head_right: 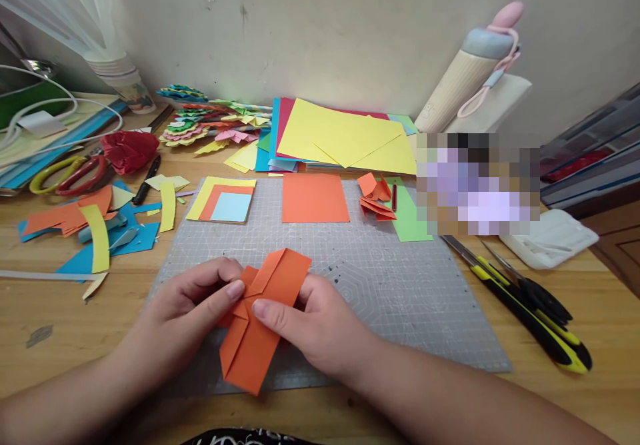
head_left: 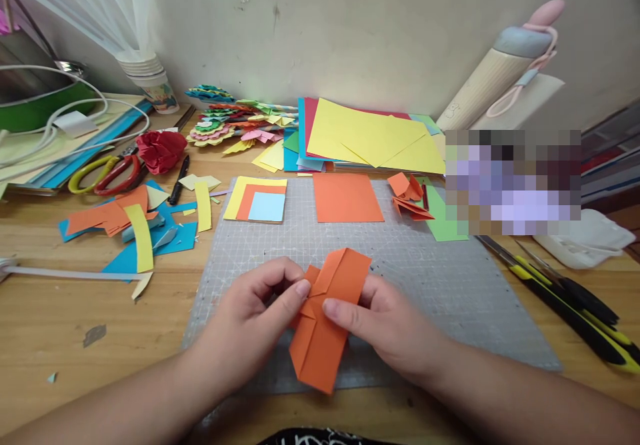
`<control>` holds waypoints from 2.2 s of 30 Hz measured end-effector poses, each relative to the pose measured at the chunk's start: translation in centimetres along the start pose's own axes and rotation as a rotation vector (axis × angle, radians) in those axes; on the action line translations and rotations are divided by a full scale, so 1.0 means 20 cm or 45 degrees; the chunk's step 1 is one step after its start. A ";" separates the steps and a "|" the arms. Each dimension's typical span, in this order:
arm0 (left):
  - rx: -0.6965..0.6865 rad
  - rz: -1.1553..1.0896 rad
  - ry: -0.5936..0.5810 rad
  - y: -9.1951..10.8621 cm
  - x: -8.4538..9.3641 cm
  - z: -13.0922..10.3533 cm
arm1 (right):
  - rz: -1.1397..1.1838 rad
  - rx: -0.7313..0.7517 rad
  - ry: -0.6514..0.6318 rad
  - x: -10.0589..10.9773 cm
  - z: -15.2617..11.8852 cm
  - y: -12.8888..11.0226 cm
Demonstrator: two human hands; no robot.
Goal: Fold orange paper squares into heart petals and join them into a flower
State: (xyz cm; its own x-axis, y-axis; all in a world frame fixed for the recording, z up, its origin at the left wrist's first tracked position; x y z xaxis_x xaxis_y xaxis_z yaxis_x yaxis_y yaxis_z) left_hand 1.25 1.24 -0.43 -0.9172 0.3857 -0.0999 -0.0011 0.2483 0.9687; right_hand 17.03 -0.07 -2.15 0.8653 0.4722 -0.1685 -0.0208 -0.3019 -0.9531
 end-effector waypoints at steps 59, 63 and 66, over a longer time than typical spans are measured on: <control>0.324 -0.356 -0.056 -0.05 -0.01 0.02 | 0.093 0.118 0.201 0.01 -0.02 -0.01; 0.340 -0.321 -0.077 -0.04 -0.02 0.01 | -0.020 0.149 0.210 0.00 -0.02 -0.04; 0.316 -0.291 -0.101 -0.04 -0.02 0.02 | -0.028 0.108 0.253 0.01 -0.03 -0.03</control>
State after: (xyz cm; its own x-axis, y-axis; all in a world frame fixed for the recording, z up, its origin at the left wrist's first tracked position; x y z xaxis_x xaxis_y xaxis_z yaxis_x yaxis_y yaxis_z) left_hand 1.69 1.20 -1.35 -0.8706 0.3606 -0.3346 -0.0969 0.5411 0.8354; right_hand 17.43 -0.27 -1.43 0.9475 0.3029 -0.1028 -0.0359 -0.2187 -0.9751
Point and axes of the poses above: each hand's wrist, its own z-axis towards the middle knuckle, its own x-axis out of the back of the hand, y = z × x, the point moved 3 cm from there along z, towards the middle knuckle, and after that the axes turned 9 degrees about -z, right-handed, at the moved point
